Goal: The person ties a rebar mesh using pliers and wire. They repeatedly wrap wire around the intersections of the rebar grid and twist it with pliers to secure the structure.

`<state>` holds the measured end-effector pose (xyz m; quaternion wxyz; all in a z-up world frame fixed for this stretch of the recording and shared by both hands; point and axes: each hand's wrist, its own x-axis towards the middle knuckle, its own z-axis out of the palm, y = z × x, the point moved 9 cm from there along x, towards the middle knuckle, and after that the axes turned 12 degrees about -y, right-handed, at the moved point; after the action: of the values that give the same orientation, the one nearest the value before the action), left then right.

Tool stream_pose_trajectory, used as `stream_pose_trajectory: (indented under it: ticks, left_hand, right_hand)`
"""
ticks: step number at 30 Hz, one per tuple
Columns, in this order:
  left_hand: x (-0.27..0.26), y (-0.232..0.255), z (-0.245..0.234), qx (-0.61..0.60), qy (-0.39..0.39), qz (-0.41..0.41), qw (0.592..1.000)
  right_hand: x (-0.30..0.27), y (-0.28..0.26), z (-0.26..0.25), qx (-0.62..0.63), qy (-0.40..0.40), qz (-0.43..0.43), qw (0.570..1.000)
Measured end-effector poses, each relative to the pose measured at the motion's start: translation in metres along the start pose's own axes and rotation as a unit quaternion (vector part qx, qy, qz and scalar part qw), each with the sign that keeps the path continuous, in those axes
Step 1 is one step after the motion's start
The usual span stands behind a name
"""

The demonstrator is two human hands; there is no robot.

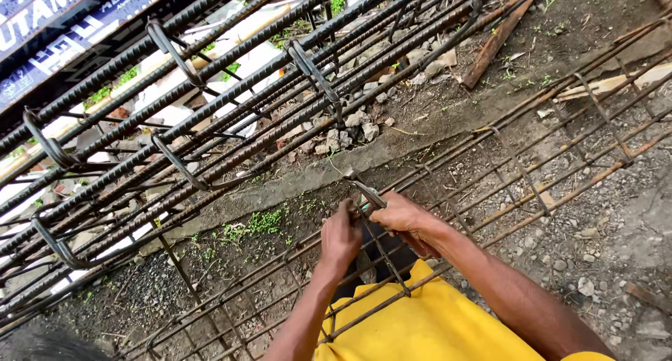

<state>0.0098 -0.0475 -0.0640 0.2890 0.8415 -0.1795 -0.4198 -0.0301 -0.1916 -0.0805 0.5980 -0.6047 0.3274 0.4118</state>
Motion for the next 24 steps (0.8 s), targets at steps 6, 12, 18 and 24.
stream_pose_trajectory:
  ticks: [6,12,18,24]
  left_hand:
    - [-0.002,-0.012,-0.020,-0.360,-0.002,-0.103,0.927]
    - [0.008,-0.033,-0.014,-0.483,0.065,-0.133,0.863]
    - [0.024,-0.041,-0.005,-0.301,0.103,-0.166,0.933]
    - [-0.031,0.004,-0.030,-0.278,0.211,-0.192,0.917]
  right_hand:
    - [0.010,0.010,0.001,-0.008,0.002,0.005,1.000]
    - [0.013,0.013,0.002,-0.010,0.007,0.001,1.000]
    - [0.031,0.026,0.004,-0.036,0.005,-0.015,0.999]
    - [0.014,0.008,-0.003,-0.154,0.029,-0.011,0.988]
